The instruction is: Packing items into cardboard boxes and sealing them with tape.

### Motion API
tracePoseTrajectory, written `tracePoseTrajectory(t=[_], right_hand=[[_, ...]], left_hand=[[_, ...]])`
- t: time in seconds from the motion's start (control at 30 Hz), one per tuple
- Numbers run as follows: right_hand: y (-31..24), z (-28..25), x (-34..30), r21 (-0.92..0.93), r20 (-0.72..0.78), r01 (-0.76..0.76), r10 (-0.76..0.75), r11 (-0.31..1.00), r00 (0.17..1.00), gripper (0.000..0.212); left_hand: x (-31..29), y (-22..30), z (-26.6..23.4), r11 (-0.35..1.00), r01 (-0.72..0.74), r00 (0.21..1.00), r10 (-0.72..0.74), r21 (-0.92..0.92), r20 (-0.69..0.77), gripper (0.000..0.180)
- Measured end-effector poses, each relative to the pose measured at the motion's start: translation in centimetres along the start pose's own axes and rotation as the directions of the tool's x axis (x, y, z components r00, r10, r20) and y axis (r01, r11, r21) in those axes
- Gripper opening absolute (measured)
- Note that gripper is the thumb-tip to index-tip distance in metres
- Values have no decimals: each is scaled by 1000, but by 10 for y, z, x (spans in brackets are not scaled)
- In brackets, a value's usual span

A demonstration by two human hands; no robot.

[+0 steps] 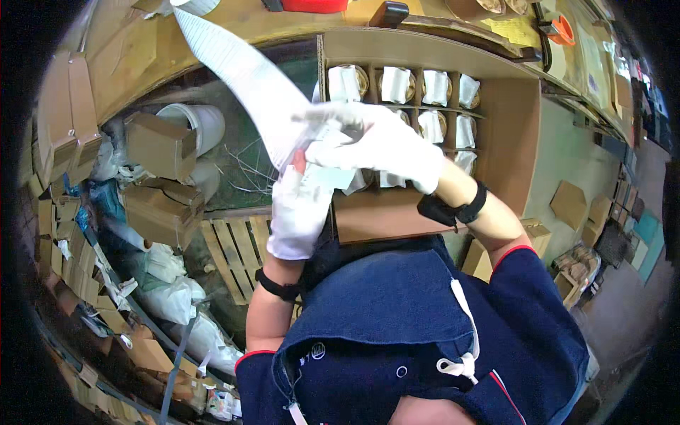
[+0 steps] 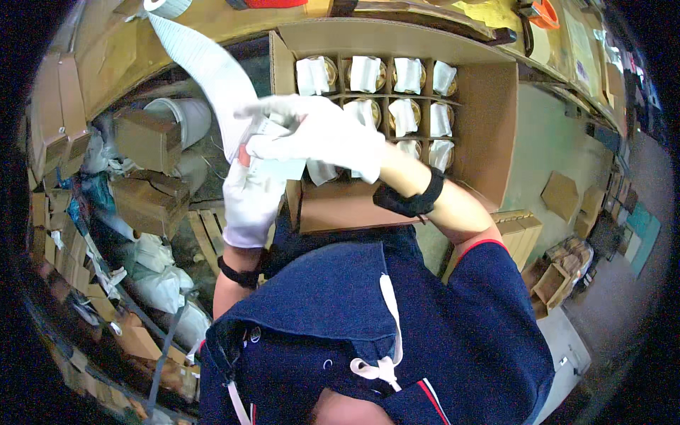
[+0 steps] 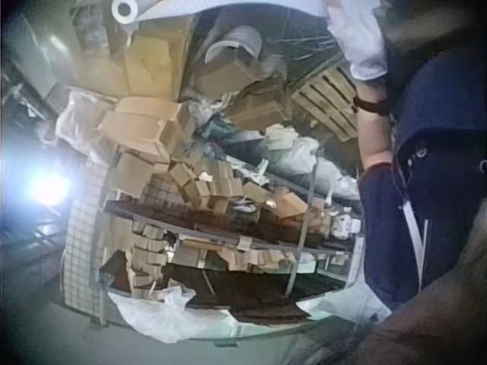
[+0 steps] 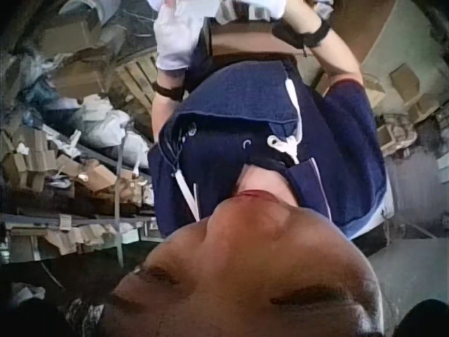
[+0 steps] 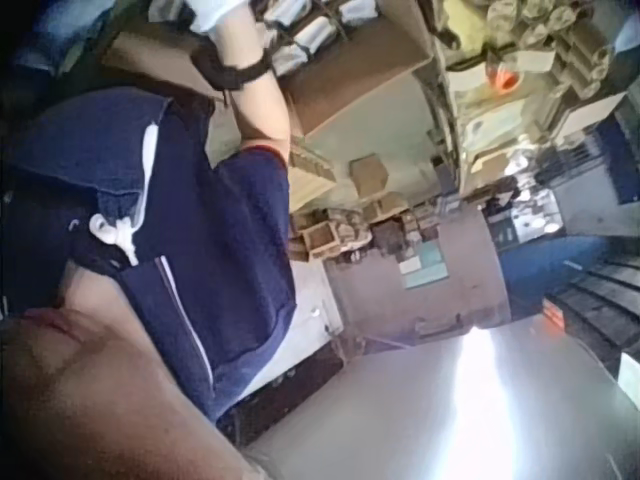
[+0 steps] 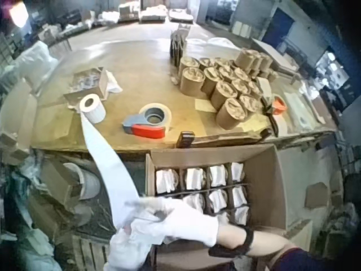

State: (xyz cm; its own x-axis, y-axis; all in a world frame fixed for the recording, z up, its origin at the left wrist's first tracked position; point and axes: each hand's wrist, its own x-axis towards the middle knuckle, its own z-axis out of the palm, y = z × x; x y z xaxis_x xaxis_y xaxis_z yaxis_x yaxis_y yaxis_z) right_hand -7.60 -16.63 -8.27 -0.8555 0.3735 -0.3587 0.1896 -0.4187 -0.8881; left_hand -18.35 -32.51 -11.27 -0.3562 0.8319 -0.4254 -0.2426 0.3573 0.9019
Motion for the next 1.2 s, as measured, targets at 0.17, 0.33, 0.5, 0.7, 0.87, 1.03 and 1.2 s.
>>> tracePoseTrajectory(t=[0.17, 0.33, 0.5, 0.7, 0.87, 1.03, 1.2], right_hand=[[-8, 10, -14, -136, -287, -238, 192, 962, 938, 30], [27, 3, -8, -723, -230, 101, -377, 683, 897, 15], [61, -101, 7, -391, -325, 8, -146, 920, 934, 27], [148, -204, 25, -901, -433, -408, -361, 147, 826, 27], [143, -203, 34, -836, -405, -541, -560, -93, 722, 16], [88, -136, 24, -594, -568, -162, -269, 788, 778, 33], [15, -5, -3, 24, -90, 149, -146, 989, 985, 55]], left_hand=[[22, 37, -4, 376, 428, 904, -158, -822, 398, 39], [32, -11, -30, 330, 554, 813, -18, -765, 581, 45], [25, 27, -13, 647, 133, 962, -266, -751, -59, 49], [14, 19, -12, 762, 173, 956, -284, -624, -81, 45], [3, 23, 5, 946, -2, 990, -45, -324, -137, 43], [7, 15, 0, 523, 214, 958, -278, -825, 72, 49], [13, 20, 5, 640, 204, 973, -214, -741, 82, 43]])
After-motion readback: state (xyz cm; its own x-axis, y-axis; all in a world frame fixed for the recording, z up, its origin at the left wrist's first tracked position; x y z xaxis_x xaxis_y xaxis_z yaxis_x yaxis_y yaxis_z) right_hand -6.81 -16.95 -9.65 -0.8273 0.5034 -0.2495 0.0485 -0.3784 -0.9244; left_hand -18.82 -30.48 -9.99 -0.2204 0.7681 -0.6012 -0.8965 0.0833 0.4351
